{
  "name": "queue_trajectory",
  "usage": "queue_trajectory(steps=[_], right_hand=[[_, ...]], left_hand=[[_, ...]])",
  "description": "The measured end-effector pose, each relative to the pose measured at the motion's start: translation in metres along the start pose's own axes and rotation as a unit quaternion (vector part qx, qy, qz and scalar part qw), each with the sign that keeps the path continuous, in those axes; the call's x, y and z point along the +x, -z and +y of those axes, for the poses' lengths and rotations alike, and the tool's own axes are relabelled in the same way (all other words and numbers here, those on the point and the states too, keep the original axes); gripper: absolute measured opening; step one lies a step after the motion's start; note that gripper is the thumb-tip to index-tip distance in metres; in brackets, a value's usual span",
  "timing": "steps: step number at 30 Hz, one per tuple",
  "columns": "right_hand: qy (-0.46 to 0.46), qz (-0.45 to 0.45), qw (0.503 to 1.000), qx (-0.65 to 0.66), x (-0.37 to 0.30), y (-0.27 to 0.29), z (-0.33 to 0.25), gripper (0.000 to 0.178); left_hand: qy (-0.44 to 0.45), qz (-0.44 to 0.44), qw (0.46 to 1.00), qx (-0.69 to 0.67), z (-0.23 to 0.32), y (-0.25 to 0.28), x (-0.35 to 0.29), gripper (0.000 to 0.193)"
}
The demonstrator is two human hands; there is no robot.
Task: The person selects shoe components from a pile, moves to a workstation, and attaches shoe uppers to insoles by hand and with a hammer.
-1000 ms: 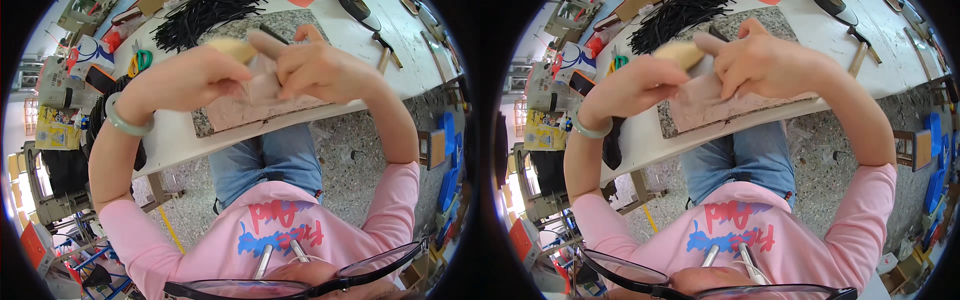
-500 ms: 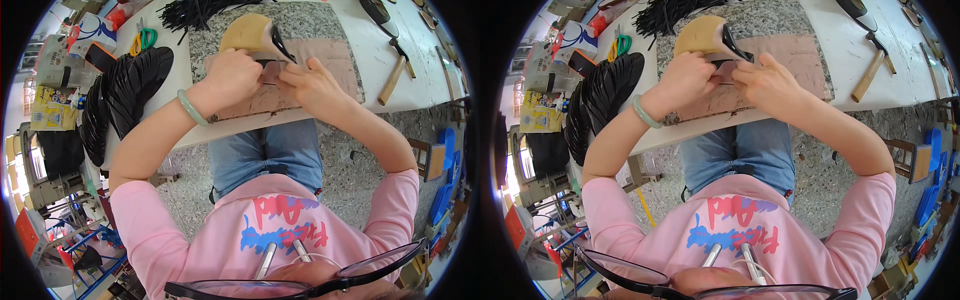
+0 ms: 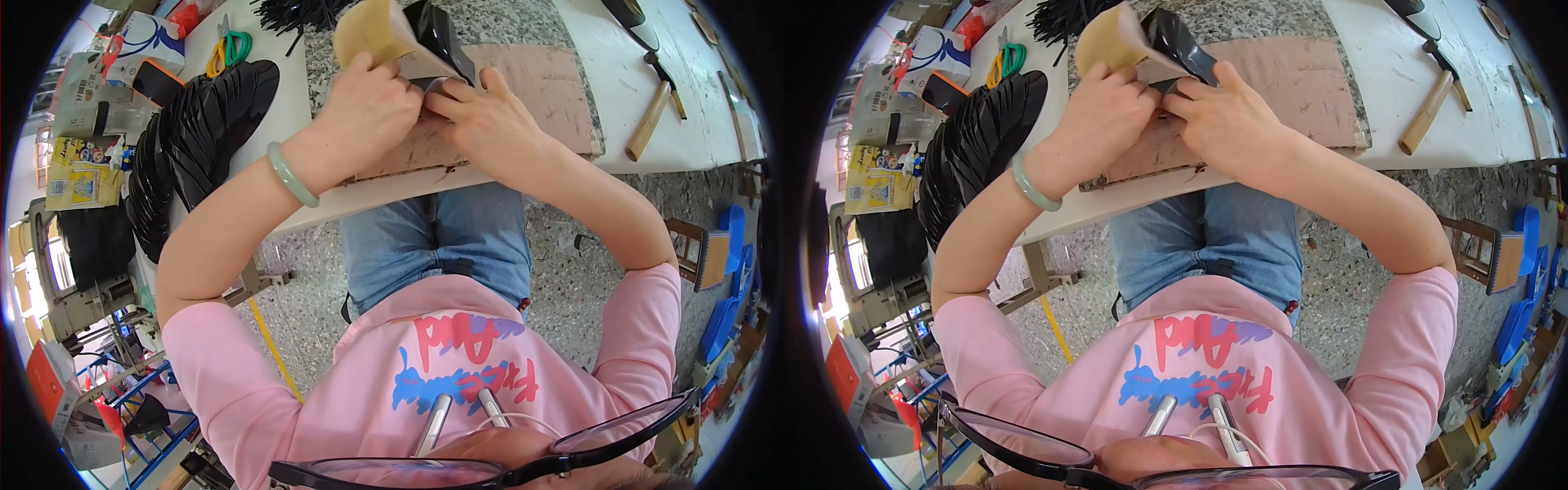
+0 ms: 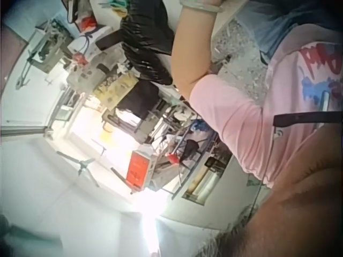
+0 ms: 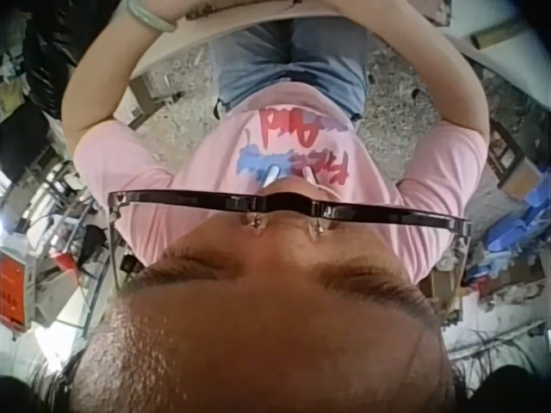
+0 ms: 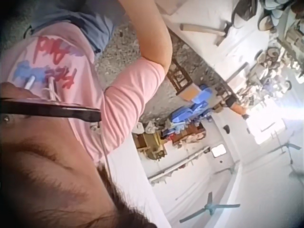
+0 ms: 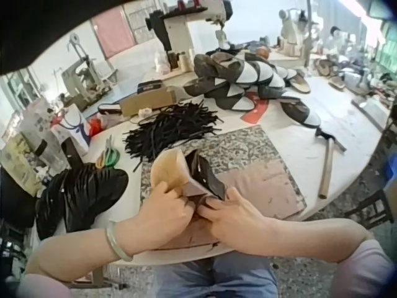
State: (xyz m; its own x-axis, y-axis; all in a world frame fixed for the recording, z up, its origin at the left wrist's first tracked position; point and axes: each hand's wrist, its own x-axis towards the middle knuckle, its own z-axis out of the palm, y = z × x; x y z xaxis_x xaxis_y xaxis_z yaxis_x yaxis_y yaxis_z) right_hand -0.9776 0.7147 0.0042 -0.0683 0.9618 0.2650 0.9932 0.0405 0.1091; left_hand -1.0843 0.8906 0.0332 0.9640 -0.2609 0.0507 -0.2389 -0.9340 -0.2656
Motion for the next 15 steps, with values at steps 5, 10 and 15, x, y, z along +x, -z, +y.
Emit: queue_trajectory(steps=[5, 10, 15], right_hand=[[0.003, 0.044, 0.998, 0.037, 0.006, -0.01, 0.005, 0.011], [0.002, 0.031, 0.999, 0.014, 0.007, -0.005, -0.006, 0.018], [-0.008, 0.007, 0.999, 0.043, 0.008, -0.009, 0.001, 0.026]], left_hand=[[0.047, -0.032, 0.993, -0.105, -0.005, -0.001, -0.006, 0.008], [-0.037, 0.074, 0.997, -0.009, -0.009, -0.007, -0.012, 0.009], [-0.022, 0.084, 0.996, -0.03, -0.016, -0.014, -0.022, 0.008]])
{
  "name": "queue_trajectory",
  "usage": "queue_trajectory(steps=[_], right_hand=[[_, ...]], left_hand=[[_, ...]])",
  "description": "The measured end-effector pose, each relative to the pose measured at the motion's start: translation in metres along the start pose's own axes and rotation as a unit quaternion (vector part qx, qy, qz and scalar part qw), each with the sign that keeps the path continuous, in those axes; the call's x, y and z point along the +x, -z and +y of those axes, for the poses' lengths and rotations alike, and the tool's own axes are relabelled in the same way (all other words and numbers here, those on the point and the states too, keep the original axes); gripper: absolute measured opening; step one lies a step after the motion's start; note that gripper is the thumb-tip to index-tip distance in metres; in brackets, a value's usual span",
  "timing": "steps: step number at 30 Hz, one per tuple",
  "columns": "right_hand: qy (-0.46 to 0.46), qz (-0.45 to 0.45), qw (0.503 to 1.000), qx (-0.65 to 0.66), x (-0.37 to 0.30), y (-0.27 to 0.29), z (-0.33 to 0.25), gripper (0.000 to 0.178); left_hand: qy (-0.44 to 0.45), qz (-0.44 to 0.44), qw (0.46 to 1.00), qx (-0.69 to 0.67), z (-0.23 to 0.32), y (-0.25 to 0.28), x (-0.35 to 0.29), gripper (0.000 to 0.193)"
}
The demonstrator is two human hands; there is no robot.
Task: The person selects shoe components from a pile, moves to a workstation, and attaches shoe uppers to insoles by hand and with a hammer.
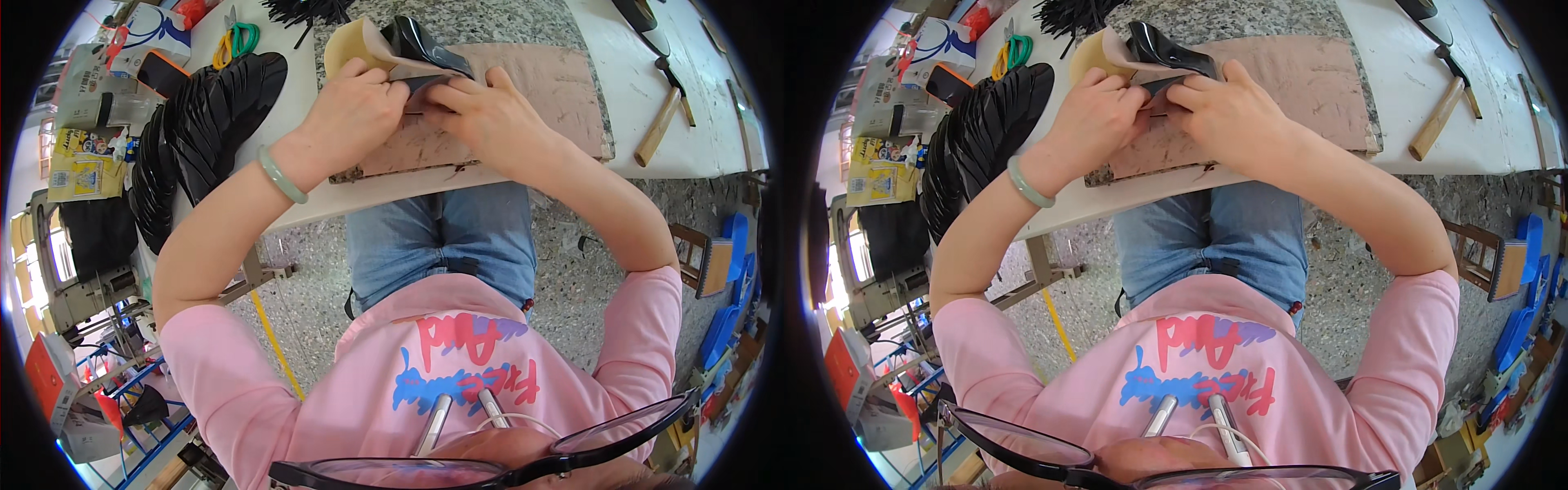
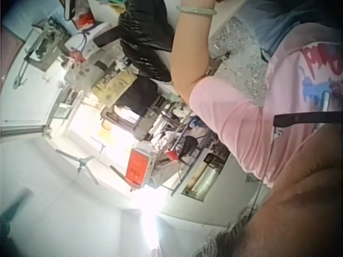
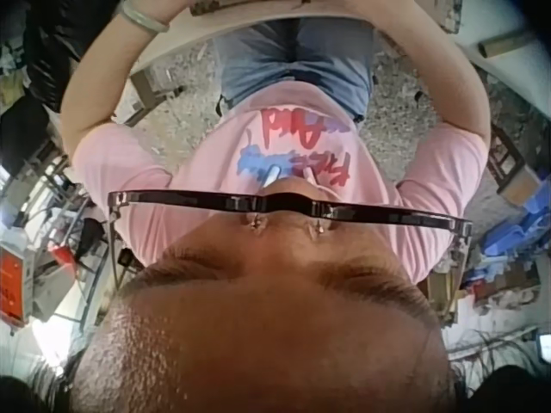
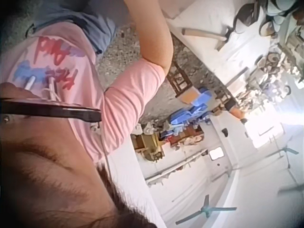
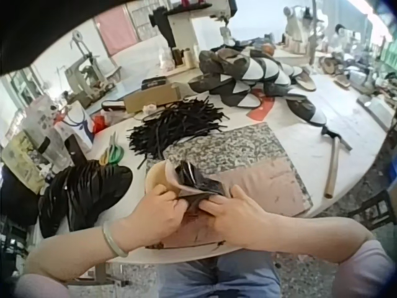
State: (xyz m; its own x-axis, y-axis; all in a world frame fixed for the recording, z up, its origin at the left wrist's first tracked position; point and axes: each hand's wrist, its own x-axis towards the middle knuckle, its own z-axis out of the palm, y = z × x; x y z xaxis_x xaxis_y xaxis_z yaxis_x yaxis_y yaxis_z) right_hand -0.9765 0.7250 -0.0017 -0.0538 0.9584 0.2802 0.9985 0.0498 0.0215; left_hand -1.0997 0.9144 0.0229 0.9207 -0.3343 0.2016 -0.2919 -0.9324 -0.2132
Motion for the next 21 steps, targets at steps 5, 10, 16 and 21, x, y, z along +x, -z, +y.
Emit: queue_trajectory(steps=[5, 10, 16, 21], right_hand=[[-0.015, 0.004, 1.0, 0.013, 0.011, -0.005, -0.006, 0.025], [0.007, -0.012, 1.0, 0.027, 0.017, -0.008, -0.009, 0.014], [0.004, 0.028, 0.999, 0.017, 0.026, -0.006, -0.022, 0.01], [0.026, 0.031, 0.999, -0.007, 0.021, -0.016, -0.018, 0.01]], left_hand=[[0.029, -0.046, 0.997, 0.046, 0.008, 0.009, 0.003, 0.007], [0.178, -0.124, 0.972, -0.085, 0.003, 0.01, -0.007, 0.01], [0.053, -0.037, 0.998, 0.013, 0.007, 0.012, -0.014, 0.007], [0.053, -0.003, 0.996, -0.068, 0.002, 0.015, -0.028, 0.009]])
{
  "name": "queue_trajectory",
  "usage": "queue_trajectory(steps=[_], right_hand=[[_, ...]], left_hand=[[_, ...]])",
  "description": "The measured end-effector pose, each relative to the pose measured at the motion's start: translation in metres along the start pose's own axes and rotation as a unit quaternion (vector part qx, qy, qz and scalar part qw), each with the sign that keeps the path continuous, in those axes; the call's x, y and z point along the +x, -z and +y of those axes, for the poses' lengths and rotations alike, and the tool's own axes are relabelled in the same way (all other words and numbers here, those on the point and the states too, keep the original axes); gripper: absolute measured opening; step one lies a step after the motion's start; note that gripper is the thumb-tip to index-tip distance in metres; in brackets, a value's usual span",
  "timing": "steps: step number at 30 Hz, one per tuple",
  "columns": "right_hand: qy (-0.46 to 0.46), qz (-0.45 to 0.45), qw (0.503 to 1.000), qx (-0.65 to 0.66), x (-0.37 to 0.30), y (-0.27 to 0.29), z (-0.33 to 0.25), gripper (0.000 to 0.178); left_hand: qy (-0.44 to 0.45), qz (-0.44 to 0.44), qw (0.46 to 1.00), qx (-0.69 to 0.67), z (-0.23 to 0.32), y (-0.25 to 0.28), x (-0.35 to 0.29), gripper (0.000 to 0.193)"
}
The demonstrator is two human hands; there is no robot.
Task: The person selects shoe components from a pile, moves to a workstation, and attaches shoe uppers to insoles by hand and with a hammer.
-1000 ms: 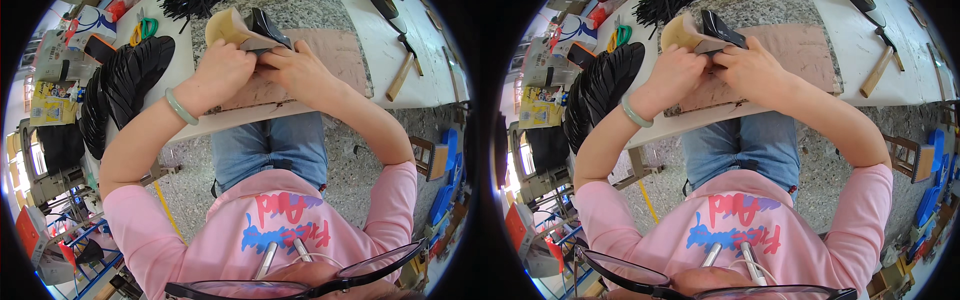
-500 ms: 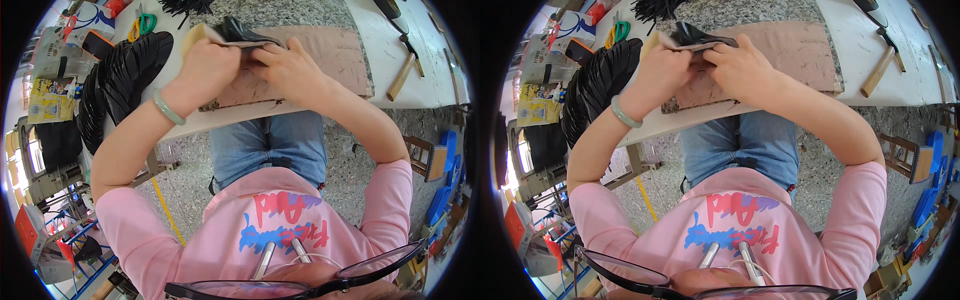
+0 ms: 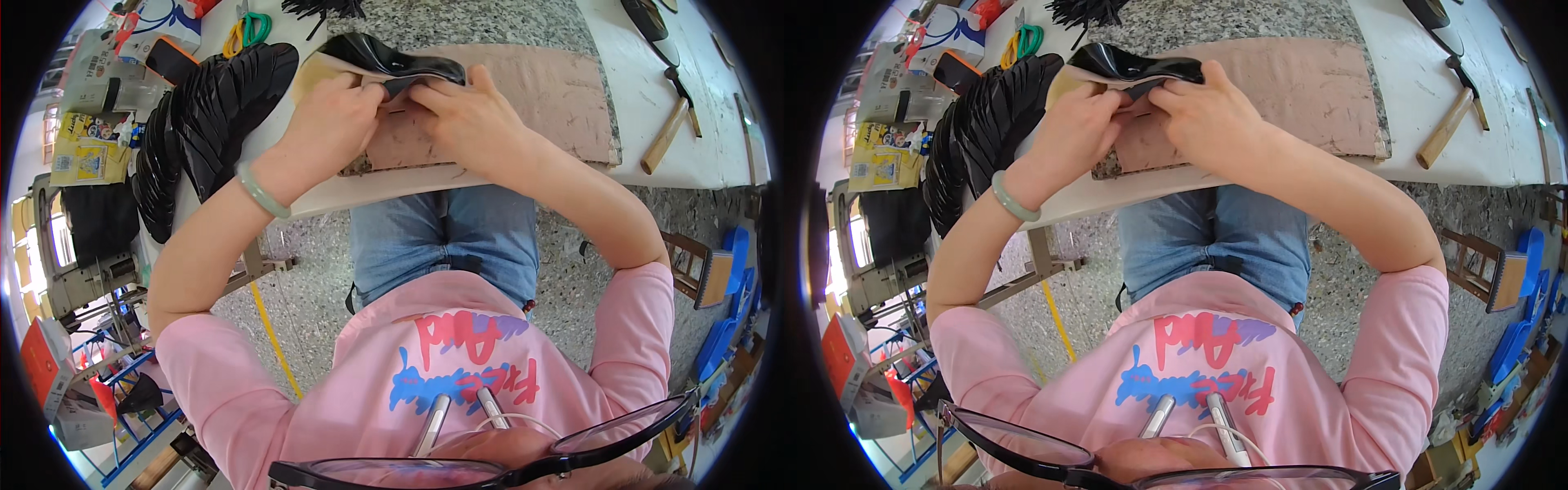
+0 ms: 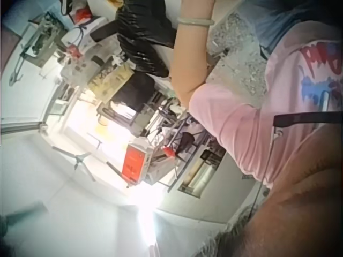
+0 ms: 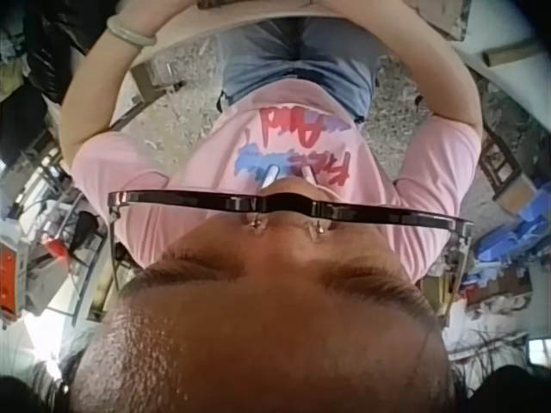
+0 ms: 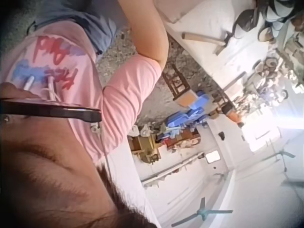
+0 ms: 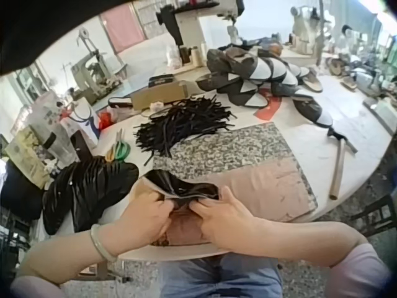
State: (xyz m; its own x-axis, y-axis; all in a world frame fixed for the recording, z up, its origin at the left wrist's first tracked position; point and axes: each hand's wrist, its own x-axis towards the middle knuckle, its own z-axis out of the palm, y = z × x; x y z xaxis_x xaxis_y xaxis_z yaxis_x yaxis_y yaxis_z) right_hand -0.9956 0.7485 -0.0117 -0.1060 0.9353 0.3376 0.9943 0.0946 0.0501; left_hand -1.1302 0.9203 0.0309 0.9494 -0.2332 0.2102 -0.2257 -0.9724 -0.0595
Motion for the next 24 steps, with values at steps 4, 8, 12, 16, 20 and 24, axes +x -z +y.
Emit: queue_trajectory(steps=[4, 8, 12, 16, 20, 24], right_hand=[[-0.026, 0.048, 0.998, 0.016, 0.008, -0.004, -0.001, 0.008], [0.014, -0.014, 0.999, -0.026, 0.021, 0.007, -0.007, 0.009], [0.002, -0.012, 0.999, 0.031, 0.021, -0.006, -0.004, 0.011], [-0.015, 0.033, 0.999, 0.028, 0.021, -0.014, -0.006, 0.013], [-0.008, 0.021, 0.999, 0.033, 0.019, -0.011, -0.006, 0.019], [-0.043, 0.004, 0.995, 0.086, 0.014, -0.01, -0.015, 0.034]], left_hand=[[0.119, -0.068, 0.99, 0.021, 0.008, -0.012, 0.002, 0.01], [0.231, -0.143, 0.961, -0.042, -0.002, 0.001, 0.01, 0.023], [0.25, -0.183, 0.942, -0.126, -0.018, 0.007, 0.005, 0.028], [0.28, -0.175, 0.942, -0.061, 0.0, 0.012, 0.006, 0.023], [0.099, -0.036, 0.991, 0.08, 0.01, 0.01, -0.007, 0.012], [0.112, -0.021, 0.989, 0.094, 0.023, -0.001, -0.019, 0.006]])
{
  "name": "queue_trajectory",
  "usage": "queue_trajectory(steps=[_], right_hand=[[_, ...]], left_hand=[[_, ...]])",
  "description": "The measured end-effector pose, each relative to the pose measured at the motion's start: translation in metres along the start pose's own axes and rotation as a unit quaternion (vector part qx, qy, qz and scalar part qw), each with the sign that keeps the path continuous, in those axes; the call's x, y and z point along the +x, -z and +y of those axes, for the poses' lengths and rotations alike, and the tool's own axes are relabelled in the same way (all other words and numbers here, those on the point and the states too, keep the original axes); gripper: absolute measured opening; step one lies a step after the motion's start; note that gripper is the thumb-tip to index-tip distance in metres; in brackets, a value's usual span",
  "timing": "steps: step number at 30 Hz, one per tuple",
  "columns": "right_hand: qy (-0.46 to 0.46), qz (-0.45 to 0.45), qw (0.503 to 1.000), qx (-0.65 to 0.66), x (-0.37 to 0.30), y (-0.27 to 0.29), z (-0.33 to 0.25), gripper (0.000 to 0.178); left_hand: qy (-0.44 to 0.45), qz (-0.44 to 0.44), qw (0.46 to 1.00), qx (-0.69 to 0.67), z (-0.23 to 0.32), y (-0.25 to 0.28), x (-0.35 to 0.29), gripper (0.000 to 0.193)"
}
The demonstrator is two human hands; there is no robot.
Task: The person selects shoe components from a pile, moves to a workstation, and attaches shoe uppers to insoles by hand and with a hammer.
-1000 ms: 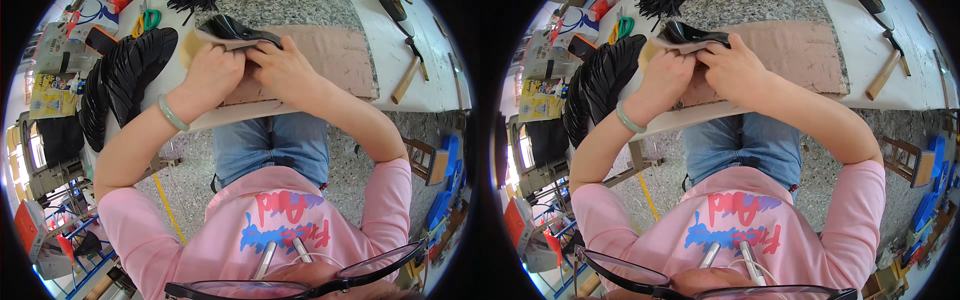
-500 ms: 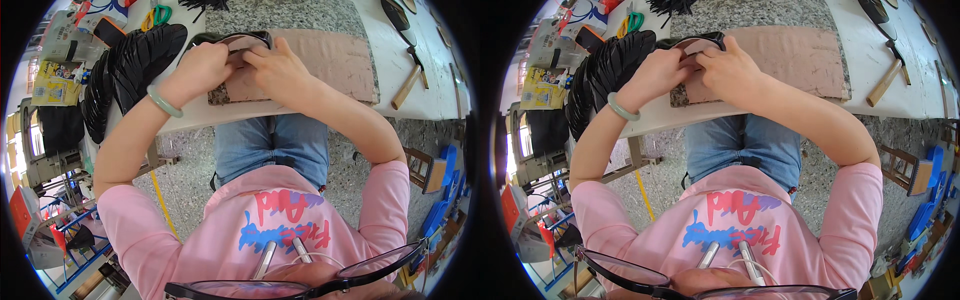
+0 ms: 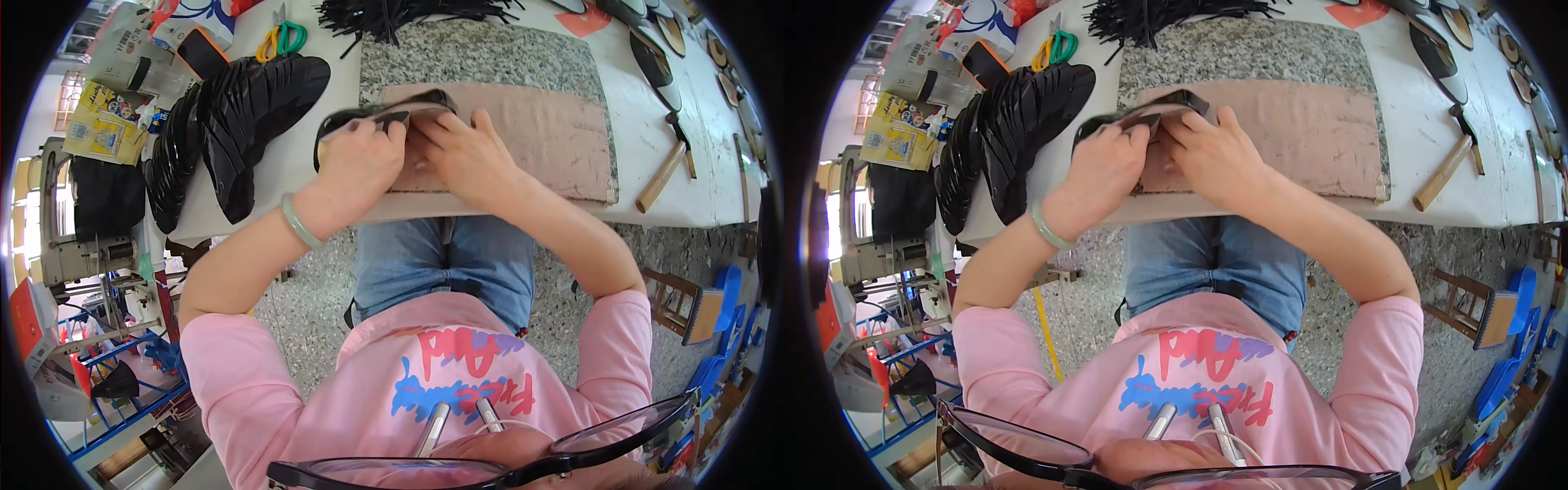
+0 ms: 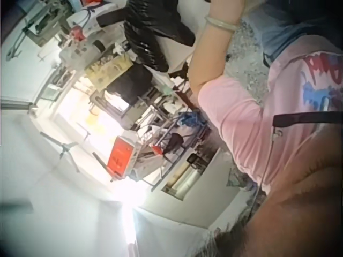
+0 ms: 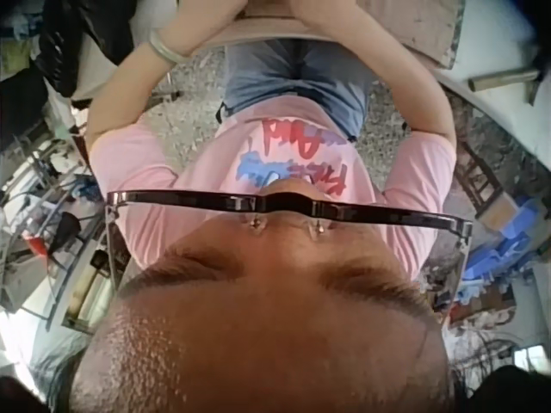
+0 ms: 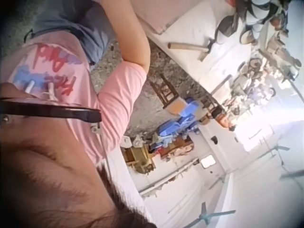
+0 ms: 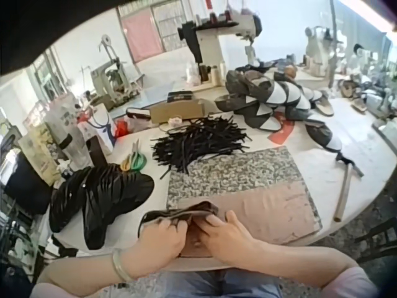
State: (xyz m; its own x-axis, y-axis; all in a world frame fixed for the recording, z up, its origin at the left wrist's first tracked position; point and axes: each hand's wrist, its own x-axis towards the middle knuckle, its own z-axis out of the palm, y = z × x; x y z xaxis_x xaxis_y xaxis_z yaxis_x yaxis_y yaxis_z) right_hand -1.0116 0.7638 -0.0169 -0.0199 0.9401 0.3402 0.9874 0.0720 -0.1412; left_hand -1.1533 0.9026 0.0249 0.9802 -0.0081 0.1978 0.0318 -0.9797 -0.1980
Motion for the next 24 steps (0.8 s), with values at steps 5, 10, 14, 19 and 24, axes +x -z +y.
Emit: queue_trajectory(steps=[5, 10, 14, 19, 24], right_hand=[[-0.002, 0.054, 0.998, -0.018, 0.005, -0.009, -0.003, 0.038], [0.022, -0.023, 0.999, 0.001, 0.02, 0.02, 0.016, 0.033], [-0.272, 0.109, 0.674, 0.679, -0.004, 0.042, 0.029, 0.027], [-0.384, 0.11, 0.741, 0.54, -0.025, 0.044, 0.043, 0.031], [-0.068, 0.169, 0.975, 0.126, -0.002, 0.072, 0.048, 0.04]], left_hand=[[0.16, -0.142, 0.964, -0.157, -0.019, 0.008, 0.009, 0.02], [0.127, -0.006, 0.93, -0.346, -0.051, 0.052, 0.032, 0.03], [0.212, 0.403, 0.74, -0.495, -0.057, 0.086, 0.044, 0.018], [0.052, 0.184, 0.928, -0.319, 0.008, -0.003, 0.039, 0.029], [0.075, 0.113, 0.958, -0.253, 0.021, 0.003, 0.06, 0.031]])
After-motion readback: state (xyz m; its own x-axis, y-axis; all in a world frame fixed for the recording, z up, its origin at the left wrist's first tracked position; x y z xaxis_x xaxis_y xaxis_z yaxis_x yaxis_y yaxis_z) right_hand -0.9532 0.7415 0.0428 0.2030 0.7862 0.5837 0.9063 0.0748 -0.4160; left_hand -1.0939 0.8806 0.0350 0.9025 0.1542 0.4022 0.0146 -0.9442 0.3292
